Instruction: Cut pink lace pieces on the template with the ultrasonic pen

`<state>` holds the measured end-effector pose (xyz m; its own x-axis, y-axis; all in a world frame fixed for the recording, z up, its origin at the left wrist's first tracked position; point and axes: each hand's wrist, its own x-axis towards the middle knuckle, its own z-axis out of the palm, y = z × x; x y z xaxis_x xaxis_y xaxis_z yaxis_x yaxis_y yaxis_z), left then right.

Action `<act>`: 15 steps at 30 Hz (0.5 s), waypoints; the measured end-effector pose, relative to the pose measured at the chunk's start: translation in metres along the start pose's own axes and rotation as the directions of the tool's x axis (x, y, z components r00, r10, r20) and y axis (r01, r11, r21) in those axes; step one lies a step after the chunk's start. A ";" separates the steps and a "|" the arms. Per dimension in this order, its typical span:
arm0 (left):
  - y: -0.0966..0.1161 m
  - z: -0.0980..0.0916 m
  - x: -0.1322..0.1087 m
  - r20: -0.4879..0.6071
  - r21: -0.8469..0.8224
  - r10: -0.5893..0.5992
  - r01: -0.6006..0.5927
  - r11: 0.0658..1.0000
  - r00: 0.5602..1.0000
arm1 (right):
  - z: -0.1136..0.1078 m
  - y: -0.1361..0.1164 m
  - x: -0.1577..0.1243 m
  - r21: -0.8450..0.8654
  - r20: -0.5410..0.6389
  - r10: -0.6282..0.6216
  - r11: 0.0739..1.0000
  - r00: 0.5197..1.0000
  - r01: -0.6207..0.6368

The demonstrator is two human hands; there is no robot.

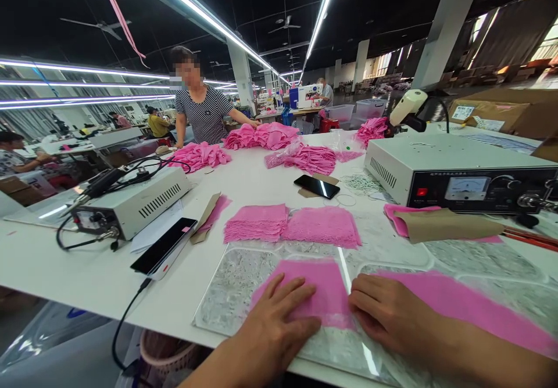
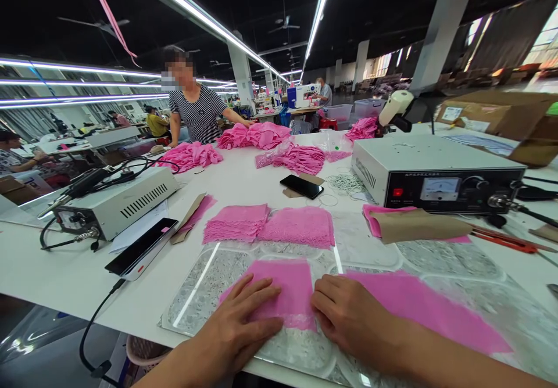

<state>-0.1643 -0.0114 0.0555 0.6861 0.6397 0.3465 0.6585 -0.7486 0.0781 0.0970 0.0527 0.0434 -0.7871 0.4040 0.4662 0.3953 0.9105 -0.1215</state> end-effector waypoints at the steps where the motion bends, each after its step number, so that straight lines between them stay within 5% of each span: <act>1: 0.000 0.000 0.000 0.005 0.000 -0.001 0.001 1.000 1.000 | -0.001 -0.001 0.001 0.003 0.002 0.006 1.000 1.000 -0.006; 15: 0.001 0.000 0.000 0.008 -0.019 -0.003 0.003 1.000 1.000 | 0.001 0.000 -0.002 -0.010 0.041 0.004 1.000 0.999 -0.004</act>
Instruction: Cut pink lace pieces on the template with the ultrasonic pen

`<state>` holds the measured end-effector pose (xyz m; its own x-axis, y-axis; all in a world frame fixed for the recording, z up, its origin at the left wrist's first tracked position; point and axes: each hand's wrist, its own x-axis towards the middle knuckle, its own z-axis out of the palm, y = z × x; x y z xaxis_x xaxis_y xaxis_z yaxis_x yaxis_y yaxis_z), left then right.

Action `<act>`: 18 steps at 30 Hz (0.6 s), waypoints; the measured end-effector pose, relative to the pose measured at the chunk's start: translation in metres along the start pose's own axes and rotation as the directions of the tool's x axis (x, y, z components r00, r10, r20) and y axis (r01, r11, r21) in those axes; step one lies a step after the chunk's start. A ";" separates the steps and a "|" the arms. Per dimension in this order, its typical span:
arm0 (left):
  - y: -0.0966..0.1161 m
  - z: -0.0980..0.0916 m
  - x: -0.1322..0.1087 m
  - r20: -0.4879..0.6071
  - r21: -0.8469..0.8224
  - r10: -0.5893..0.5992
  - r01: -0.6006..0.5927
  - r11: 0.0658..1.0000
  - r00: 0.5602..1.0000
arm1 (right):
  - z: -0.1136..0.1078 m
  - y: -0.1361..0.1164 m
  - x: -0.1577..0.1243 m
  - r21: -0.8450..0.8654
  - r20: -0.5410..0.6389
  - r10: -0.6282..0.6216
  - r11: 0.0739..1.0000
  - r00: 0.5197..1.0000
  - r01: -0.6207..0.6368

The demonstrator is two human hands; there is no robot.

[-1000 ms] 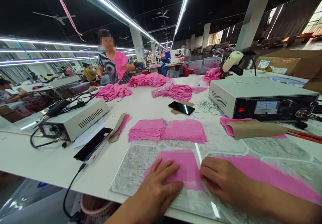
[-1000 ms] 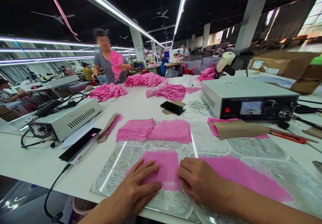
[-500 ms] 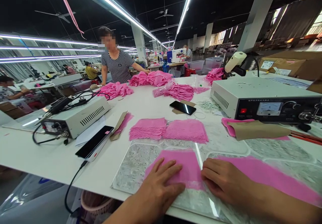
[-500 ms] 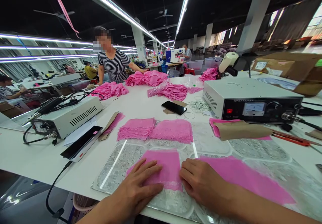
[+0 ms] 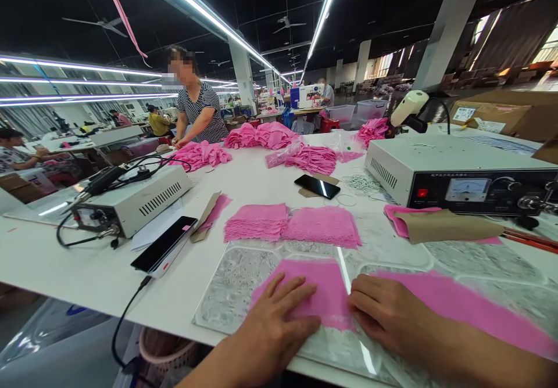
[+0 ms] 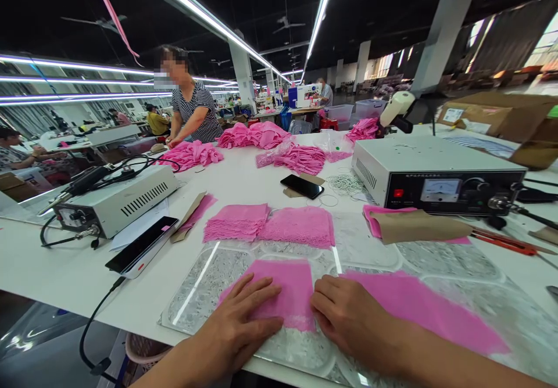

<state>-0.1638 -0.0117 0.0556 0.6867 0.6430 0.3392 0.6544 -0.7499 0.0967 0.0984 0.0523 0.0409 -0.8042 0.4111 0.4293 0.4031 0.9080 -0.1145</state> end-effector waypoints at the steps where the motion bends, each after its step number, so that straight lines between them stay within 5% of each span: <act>1: 0.000 0.000 0.000 -0.003 0.000 0.000 0.000 1.000 1.000 | -0.001 -0.001 0.001 -0.002 -0.008 0.005 1.000 1.000 -0.006; 9: -0.001 0.001 0.000 -0.004 0.004 0.004 -0.004 1.000 1.000 | -0.009 -0.004 -0.002 0.069 0.086 0.007 0.998 0.996 -0.013; 18: -0.001 0.001 -0.001 -0.008 0.014 0.009 -0.009 1.000 1.000 | -0.002 -0.001 0.002 0.024 0.019 0.011 1.000 1.000 -0.012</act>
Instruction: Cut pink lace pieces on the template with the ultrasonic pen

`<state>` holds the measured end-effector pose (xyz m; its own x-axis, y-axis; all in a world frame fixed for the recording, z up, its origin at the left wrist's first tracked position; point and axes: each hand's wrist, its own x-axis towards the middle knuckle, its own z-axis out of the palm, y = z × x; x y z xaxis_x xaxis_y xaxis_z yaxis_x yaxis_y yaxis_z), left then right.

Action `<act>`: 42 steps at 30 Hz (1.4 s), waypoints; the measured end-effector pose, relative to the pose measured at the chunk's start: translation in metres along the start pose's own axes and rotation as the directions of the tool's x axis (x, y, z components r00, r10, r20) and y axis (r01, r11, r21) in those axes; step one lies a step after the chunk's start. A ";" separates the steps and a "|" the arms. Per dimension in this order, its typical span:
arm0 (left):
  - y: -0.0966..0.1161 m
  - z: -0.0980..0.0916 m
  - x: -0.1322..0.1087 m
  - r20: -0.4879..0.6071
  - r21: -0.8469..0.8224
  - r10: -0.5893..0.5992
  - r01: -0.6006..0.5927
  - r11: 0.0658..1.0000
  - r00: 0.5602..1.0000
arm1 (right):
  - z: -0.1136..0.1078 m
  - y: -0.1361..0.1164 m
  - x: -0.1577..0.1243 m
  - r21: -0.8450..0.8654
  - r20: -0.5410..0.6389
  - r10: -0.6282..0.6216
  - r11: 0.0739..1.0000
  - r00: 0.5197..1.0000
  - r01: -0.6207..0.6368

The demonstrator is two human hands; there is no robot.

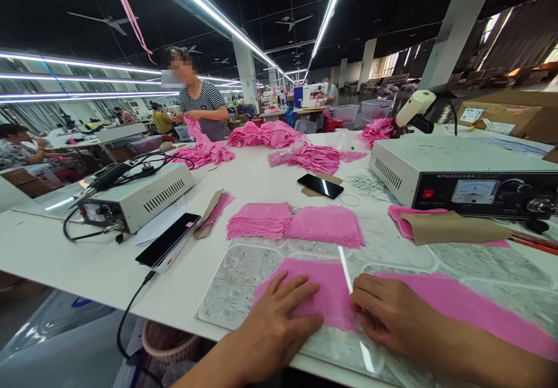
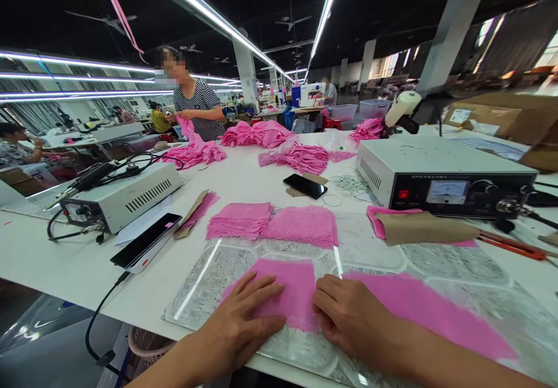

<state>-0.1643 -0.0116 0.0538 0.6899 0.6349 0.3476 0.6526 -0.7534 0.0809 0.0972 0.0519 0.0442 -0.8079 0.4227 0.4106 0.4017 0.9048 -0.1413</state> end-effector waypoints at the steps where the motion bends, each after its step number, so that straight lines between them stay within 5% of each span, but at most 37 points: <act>1: 0.000 0.000 0.000 0.003 0.002 0.000 0.000 1.000 1.000 | -0.002 -0.001 0.000 0.001 -0.002 0.002 1.000 1.000 -0.002; 12: 0.002 -0.007 0.002 -0.012 -0.033 -0.031 0.030 0.999 0.999 | -0.005 -0.017 -0.002 0.012 0.002 -0.009 1.000 1.000 0.009; 21: -0.015 -0.024 -0.007 0.249 0.017 -0.121 0.121 0.993 0.961 | -0.006 -0.017 -0.004 0.089 0.066 -0.002 0.996 0.998 -0.003; 31: -0.028 -0.028 -0.018 0.077 0.217 0.007 -0.024 0.976 0.997 | -0.036 -0.008 -0.023 0.103 0.038 0.150 0.983 0.988 -0.153; 36: -0.028 -0.023 0.007 0.024 0.280 0.165 -0.165 0.946 0.986 | -0.063 0.022 -0.077 0.133 -0.154 0.452 0.890 0.878 -0.435; 42: 0.009 -0.003 0.084 0.156 0.150 0.298 -0.321 0.935 0.942 | -0.072 0.035 -0.143 0.146 -0.283 0.598 0.800 0.750 -0.582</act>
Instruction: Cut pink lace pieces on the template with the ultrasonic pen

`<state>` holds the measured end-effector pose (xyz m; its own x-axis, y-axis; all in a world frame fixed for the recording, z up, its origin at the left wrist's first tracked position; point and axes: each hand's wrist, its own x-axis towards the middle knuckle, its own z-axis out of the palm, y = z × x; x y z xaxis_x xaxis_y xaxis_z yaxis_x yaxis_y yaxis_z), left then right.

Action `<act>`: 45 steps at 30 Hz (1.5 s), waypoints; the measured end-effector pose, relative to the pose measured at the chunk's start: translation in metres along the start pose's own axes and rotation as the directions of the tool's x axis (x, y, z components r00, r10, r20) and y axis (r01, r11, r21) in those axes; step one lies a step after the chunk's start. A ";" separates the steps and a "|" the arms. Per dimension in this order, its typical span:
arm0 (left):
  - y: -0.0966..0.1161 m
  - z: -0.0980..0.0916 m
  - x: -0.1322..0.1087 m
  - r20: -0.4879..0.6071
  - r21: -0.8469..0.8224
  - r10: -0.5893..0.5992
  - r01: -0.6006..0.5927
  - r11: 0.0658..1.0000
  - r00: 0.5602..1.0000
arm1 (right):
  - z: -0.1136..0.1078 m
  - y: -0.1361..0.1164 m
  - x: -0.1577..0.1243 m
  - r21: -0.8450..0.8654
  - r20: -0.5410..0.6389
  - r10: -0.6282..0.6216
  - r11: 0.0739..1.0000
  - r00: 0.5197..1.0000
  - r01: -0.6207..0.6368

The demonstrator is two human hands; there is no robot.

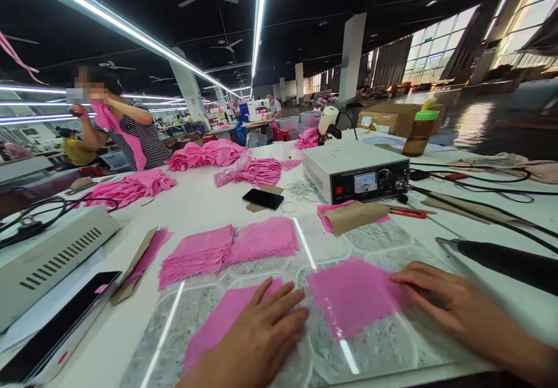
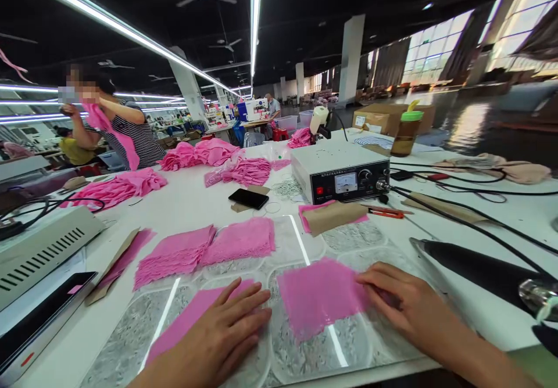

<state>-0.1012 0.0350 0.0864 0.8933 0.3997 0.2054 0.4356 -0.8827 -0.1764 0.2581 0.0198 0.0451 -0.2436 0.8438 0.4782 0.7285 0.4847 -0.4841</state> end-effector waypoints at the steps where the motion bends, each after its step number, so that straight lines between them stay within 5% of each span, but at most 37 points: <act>1: 0.002 0.003 0.012 0.001 -0.001 0.028 -0.028 1.000 1.000 | -0.002 0.005 -0.004 -0.007 -0.015 0.018 1.000 1.000 -0.018; 5: -0.001 0.023 0.042 -0.093 0.097 0.136 -0.127 0.987 0.986 | -0.009 0.020 -0.010 0.001 -0.025 0.099 0.995 0.995 -0.099; 11: -0.014 0.046 0.047 -0.227 0.249 0.263 -0.205 0.947 0.938 | -0.019 0.024 -0.011 0.069 0.026 0.116 0.991 0.993 -0.117; 21: -0.010 0.043 0.047 -0.290 0.218 0.264 -0.205 0.954 0.920 | -0.026 0.020 -0.009 0.025 0.066 -0.068 0.997 0.995 0.067; 29: -0.008 0.052 0.043 -0.320 0.222 0.238 -0.172 0.960 0.917 | -0.021 0.018 0.007 0.113 0.236 0.199 0.967 0.951 -0.230; 45: -0.011 0.063 0.035 -0.266 0.255 0.231 -0.163 0.953 0.936 | -0.025 0.011 0.037 0.073 0.341 0.250 0.954 0.906 -0.291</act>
<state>-0.0680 0.0741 0.0346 0.9073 0.1046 0.4073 0.2979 -0.8435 -0.4470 0.2729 0.0509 0.0754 -0.2565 0.9645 0.0624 0.7193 0.2336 -0.6543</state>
